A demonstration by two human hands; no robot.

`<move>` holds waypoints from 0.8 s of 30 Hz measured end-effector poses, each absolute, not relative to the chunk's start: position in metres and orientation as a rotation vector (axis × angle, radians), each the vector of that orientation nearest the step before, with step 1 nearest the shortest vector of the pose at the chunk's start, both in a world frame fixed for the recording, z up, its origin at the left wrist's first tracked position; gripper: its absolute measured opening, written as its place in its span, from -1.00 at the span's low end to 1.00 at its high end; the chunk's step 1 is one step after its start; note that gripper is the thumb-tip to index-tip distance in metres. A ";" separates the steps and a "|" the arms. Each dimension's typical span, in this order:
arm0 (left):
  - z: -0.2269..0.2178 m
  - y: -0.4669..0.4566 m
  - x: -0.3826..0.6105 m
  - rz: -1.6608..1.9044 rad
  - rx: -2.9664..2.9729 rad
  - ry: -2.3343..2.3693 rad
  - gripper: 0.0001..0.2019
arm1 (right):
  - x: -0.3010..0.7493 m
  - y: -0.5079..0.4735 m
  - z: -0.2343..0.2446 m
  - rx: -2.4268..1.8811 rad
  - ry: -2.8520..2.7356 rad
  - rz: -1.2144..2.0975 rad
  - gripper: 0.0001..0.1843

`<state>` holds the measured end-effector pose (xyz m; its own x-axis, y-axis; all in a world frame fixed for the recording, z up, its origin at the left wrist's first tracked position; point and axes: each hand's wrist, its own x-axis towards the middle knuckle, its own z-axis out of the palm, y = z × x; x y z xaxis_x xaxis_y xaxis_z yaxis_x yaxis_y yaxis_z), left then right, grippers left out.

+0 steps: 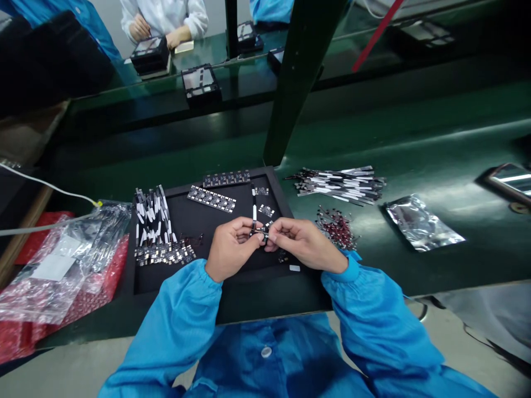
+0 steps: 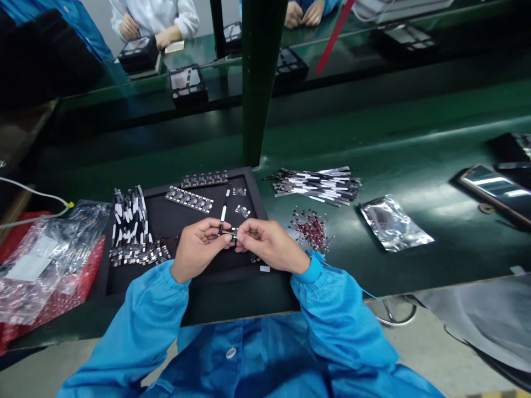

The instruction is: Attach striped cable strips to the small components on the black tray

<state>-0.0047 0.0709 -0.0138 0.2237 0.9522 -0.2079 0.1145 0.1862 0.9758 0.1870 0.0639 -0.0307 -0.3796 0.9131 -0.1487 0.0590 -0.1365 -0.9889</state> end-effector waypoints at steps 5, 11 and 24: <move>-0.014 0.073 -0.007 0.834 1.135 1.127 -0.75 | 0.186 0.063 -0.028 -1.128 -1.426 1.595 -0.70; -0.012 0.075 -0.009 0.817 1.030 1.084 -0.70 | 0.180 0.061 -0.027 -1.122 -1.411 1.499 -0.71; -0.019 0.069 -0.006 0.898 1.237 1.216 -0.77 | 0.180 0.061 -0.036 -1.206 -1.644 1.206 -0.87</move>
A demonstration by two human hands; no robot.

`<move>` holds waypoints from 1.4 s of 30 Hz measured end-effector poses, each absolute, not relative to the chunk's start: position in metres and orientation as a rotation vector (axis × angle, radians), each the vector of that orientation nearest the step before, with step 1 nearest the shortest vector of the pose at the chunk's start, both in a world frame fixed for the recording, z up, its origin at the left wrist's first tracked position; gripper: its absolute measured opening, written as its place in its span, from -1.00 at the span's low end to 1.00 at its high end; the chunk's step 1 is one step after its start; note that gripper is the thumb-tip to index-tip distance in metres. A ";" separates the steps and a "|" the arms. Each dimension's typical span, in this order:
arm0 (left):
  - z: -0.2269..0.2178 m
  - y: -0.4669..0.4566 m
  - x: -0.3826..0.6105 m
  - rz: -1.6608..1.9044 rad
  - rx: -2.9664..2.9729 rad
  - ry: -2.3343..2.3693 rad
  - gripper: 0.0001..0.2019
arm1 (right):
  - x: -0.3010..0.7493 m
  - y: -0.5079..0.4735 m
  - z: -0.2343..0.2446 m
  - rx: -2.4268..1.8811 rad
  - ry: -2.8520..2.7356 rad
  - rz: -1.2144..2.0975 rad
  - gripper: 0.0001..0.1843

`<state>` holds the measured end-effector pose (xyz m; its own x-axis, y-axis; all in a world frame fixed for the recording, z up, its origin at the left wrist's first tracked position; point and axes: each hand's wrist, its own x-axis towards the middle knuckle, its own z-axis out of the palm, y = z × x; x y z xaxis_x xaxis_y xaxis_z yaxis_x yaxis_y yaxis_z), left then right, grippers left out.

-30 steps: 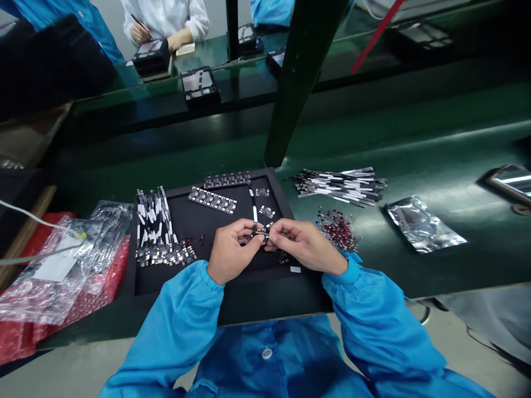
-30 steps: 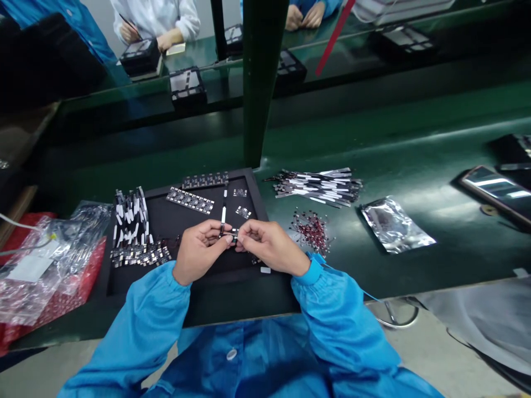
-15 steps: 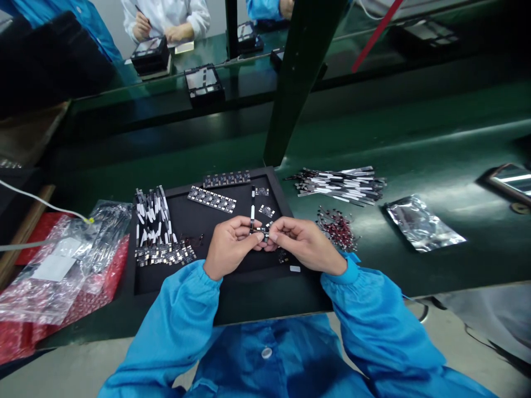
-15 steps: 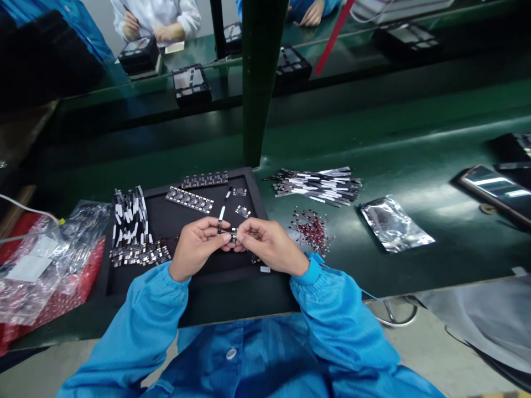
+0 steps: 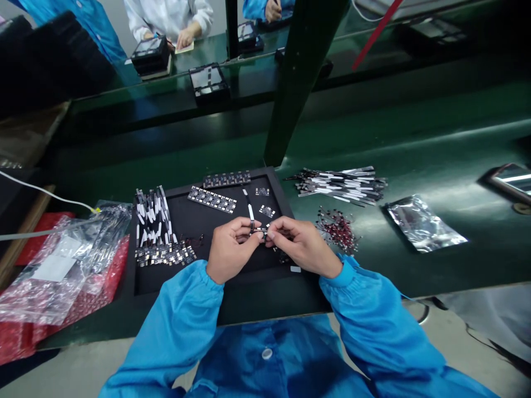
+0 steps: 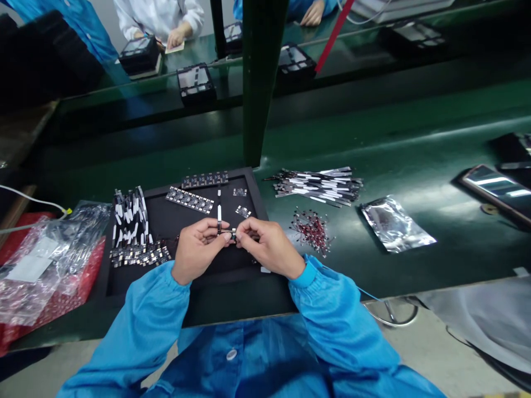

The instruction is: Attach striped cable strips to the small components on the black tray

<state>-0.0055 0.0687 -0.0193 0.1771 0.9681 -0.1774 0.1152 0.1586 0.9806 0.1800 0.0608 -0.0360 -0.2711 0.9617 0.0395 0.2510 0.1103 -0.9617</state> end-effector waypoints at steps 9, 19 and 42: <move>-0.020 0.067 -0.005 0.927 1.268 1.245 -0.77 | 0.178 0.060 -0.036 -1.198 -1.526 1.308 -0.87; -0.020 0.069 -0.005 0.926 1.220 1.200 -0.78 | 0.178 0.059 -0.034 -1.201 -1.529 1.284 -0.88; -0.015 0.077 -0.012 0.847 0.993 1.036 -0.76 | 0.180 0.062 -0.030 -1.133 -1.335 1.539 -0.75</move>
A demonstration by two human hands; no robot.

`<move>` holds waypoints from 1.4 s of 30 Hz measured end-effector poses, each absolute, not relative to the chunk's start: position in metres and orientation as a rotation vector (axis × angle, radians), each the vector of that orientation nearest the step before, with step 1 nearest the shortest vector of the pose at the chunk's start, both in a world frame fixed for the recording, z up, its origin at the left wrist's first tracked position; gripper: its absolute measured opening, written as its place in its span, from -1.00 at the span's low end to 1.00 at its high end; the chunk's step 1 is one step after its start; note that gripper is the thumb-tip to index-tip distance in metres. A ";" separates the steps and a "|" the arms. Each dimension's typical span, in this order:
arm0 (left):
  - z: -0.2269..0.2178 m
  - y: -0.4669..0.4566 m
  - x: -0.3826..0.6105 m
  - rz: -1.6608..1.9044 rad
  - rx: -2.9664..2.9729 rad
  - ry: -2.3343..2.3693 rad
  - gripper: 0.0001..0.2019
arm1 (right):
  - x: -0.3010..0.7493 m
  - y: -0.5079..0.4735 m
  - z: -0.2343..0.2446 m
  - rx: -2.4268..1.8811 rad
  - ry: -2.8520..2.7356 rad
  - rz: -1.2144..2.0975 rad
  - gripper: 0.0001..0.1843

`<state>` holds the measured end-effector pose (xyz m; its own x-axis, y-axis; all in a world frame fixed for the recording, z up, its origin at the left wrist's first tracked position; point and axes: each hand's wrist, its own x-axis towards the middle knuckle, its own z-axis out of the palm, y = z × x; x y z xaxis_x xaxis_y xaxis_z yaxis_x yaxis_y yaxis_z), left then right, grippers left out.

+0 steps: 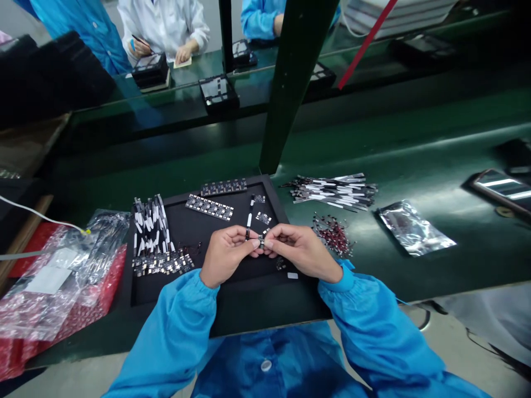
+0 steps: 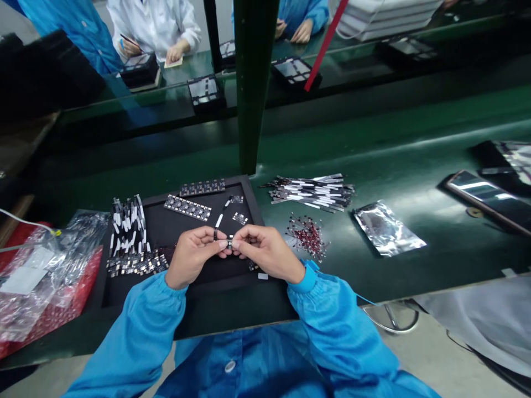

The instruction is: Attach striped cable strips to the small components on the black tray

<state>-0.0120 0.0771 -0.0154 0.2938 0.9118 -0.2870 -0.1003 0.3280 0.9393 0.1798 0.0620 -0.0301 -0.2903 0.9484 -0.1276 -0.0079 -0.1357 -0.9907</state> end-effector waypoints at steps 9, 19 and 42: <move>-0.014 0.080 -0.014 0.782 0.886 0.997 -0.69 | 0.181 0.064 -0.032 -1.053 -1.316 1.617 -0.73; -0.015 0.079 -0.013 0.799 0.917 0.971 -0.65 | 0.184 0.065 -0.032 -1.011 -1.280 1.716 -0.68; -0.016 0.077 -0.011 0.795 0.891 0.924 -0.68 | 0.186 0.066 -0.025 -1.002 -1.254 1.731 -0.67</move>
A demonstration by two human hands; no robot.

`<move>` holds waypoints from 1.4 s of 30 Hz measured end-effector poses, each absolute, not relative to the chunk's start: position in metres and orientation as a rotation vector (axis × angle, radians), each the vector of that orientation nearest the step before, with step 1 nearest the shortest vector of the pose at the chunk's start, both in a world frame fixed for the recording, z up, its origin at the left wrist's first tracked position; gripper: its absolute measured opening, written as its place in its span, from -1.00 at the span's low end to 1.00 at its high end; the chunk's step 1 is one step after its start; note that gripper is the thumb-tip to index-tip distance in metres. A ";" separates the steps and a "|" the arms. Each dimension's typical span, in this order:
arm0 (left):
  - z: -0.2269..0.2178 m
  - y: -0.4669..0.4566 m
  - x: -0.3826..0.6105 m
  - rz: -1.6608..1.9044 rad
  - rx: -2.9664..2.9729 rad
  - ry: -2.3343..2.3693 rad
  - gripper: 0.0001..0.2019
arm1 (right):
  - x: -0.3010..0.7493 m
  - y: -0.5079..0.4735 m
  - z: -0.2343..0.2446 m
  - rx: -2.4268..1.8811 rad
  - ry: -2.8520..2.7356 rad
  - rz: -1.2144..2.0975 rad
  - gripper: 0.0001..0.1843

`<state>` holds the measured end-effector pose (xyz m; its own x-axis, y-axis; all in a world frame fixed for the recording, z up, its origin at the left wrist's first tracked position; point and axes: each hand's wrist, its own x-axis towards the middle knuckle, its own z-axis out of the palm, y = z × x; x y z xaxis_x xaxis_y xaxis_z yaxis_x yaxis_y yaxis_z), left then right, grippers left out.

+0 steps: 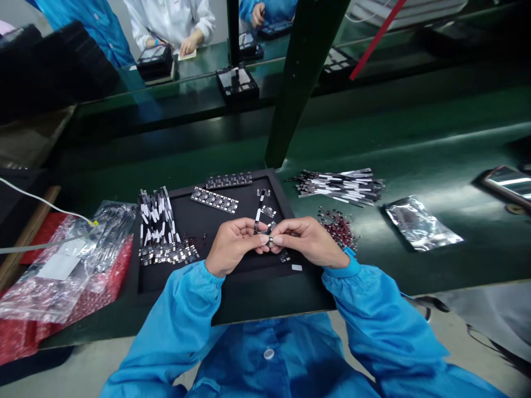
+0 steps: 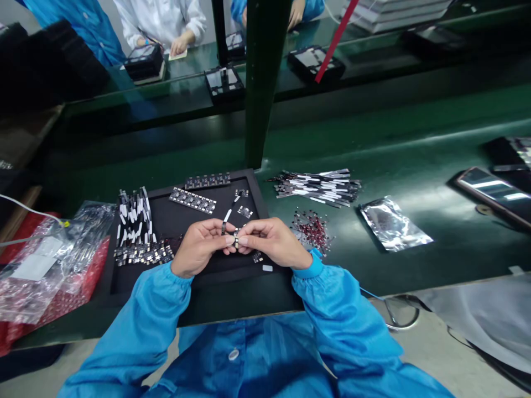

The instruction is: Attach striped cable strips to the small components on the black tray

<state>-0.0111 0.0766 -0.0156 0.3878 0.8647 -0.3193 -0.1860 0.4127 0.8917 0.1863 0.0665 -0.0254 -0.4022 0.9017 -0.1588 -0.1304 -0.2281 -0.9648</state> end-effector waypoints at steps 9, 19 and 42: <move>-0.016 0.075 -0.010 0.808 0.905 0.943 -0.69 | 0.187 0.066 -0.028 -1.017 -1.252 1.717 -0.66; -0.019 0.076 -0.011 0.801 0.911 0.937 -0.69 | 0.186 0.066 -0.022 -1.033 -1.252 1.713 -0.63; -0.018 0.073 -0.007 0.817 0.998 1.006 -0.70 | 0.186 0.066 -0.028 -1.032 -1.241 1.723 -0.68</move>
